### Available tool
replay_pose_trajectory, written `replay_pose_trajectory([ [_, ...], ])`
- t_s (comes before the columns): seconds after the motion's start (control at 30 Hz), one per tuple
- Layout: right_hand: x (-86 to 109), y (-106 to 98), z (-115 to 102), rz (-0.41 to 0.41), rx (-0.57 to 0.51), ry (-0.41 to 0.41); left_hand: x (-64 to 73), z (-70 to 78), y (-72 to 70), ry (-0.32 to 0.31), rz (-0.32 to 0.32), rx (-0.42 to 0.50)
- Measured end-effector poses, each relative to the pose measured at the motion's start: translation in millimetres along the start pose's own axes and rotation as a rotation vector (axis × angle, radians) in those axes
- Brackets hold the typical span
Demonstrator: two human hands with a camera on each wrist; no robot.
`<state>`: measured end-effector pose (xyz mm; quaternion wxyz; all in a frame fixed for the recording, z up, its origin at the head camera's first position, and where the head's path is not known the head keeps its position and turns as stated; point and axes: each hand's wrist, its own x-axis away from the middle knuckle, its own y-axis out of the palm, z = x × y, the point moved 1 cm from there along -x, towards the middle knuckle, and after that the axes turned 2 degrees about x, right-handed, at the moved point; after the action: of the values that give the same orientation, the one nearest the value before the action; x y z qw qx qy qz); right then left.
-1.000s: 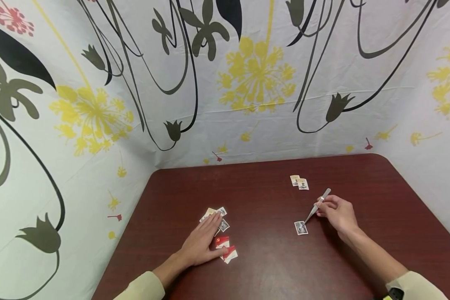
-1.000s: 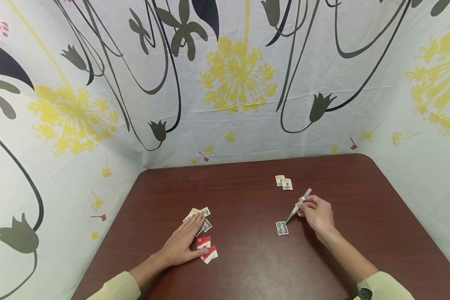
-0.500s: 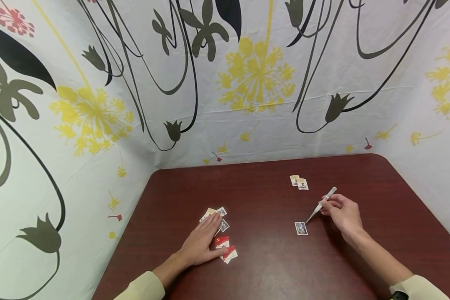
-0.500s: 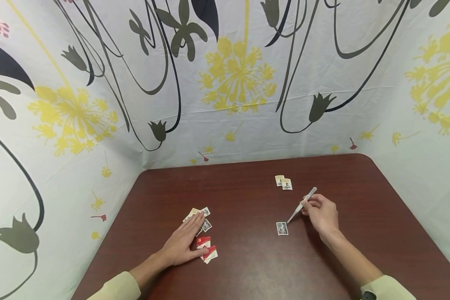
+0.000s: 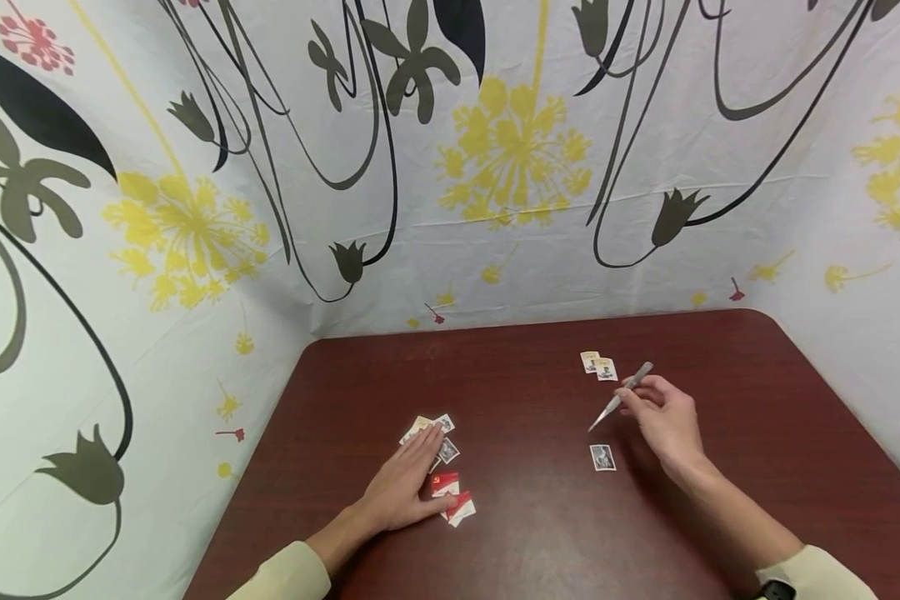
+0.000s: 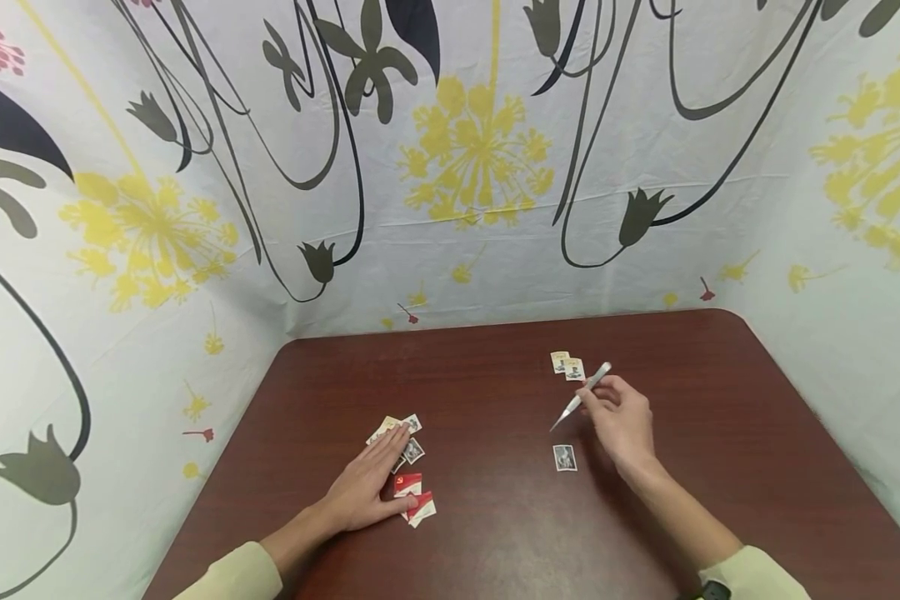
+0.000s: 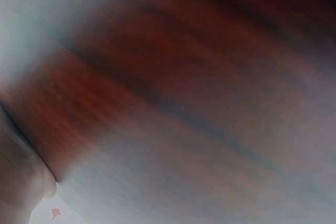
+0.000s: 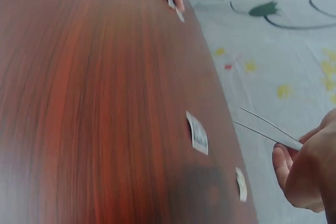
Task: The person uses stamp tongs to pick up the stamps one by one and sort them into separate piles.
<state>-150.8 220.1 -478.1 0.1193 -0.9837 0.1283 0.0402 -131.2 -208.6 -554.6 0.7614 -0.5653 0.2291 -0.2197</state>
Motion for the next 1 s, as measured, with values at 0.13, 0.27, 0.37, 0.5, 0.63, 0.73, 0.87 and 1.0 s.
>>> replay_pose_trajectory([
  [0.13, 5.2, 27.1, -9.0, -0.065, -0.097, 0.005, 0.5, -1.2, 0.4, 0.006, 0.0, 0.004],
  [0.27, 10.0, 56.1, -17.5, -0.132, -0.178, 0.036, -0.4, -1.7, 0.4, 0.012, 0.001, 0.005],
  [0.37, 12.5, 77.2, -21.0, -0.171, -0.216, 0.058, -1.1, -1.6, 0.2, 0.012, 0.003, 0.006],
  [0.5, 14.3, 104.0, -22.5, -0.2, -0.264, 0.09, -1.2, -1.5, 0.1, 0.013, 0.008, 0.0],
  [0.63, 14.9, 127.4, -19.8, -0.215, -0.304, 0.122, -1.4, -0.9, -0.3, 0.018, 0.009, -0.004],
  [0.73, 16.0, 143.1, -16.4, -0.227, -0.322, 0.132, -1.4, -0.8, -0.6, 0.024, 0.016, -0.007],
  [0.87, 17.4, 162.1, -12.6, -0.236, -0.335, 0.148, -1.7, -1.7, 0.0, 0.022, 0.017, -0.012],
  [1.0, 18.6, 177.0, -10.6, -0.234, -0.335, 0.158, -2.4, -1.8, 0.4, 0.013, 0.007, -0.013],
])
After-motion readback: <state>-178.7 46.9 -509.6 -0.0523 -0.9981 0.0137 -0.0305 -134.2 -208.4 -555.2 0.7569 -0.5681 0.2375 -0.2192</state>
